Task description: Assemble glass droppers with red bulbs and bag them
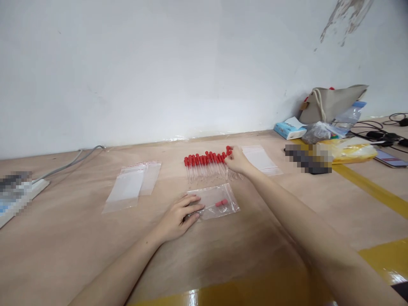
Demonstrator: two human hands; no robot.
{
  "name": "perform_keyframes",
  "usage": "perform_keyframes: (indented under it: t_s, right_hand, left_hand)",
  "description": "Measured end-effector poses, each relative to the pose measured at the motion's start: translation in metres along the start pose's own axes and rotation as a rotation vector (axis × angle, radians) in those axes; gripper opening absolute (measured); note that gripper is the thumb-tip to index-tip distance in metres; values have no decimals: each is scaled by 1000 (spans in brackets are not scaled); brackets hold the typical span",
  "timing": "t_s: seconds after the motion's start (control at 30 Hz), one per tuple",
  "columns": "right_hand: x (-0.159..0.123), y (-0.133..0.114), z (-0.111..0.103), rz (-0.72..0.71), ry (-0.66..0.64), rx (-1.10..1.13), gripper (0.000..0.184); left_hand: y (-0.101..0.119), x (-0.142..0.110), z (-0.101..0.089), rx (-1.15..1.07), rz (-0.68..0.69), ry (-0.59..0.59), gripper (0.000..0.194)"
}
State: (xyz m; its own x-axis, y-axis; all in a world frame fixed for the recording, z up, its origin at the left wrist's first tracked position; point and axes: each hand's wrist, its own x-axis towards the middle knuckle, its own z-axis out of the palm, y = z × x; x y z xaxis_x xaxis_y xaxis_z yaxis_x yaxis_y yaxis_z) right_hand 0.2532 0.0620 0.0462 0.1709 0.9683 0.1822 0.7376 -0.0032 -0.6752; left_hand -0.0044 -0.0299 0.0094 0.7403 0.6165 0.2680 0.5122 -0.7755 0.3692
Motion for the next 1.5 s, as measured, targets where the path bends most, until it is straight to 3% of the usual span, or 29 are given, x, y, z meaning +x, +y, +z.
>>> perform_keyframes:
  t_s: [0.1, 0.17, 0.33, 0.43, 0.5, 0.6, 0.7, 0.83, 0.97, 1.1, 1.3, 1.5]
  right_hand:
    - [-34, 23, -12, 25, -10, 449, 59]
    - [-55, 40, -17, 77, 76, 645, 62]
    - [-80, 54, -13, 211, 193, 869, 57]
    - [-84, 48, -1, 231, 147, 960, 55]
    - [-87, 46, 7, 219, 48, 989, 51]
    - [-93, 49, 11, 146, -168, 948, 42]
    - [-96, 57, 5, 1, -298, 739, 33]
    - [-93, 60, -6, -256, -247, 333, 20]
    - [-89, 57, -1, -405, -167, 184, 11]
    - [-90, 55, 9, -357, -79, 116, 11]
    - [-93, 53, 2, -489, -232, 122, 19]
    - [-64, 56, -5, -147, -4, 146, 17]
  left_hand:
    - [0, 0, 0, 5, -4, 6, 30]
    - [1, 1, 0, 12, -11, 1, 30]
    - [5, 3, -3, 9, -33, -4, 30]
    - [6, 2, -3, 7, -29, -10, 30]
    - [6, 2, -4, 7, -38, -15, 32]
    - [7, 2, -4, 6, -71, -8, 40]
    - [8, 2, -5, -3, -80, -12, 42]
    - [8, 3, -5, 0, -56, -4, 39]
    - [8, 3, -6, 7, -52, -19, 38]
    - [9, 4, -6, 3, -40, -29, 38]
    - [7, 4, -4, -7, -40, -28, 35]
    - [2, 3, -2, -24, -37, -57, 33]
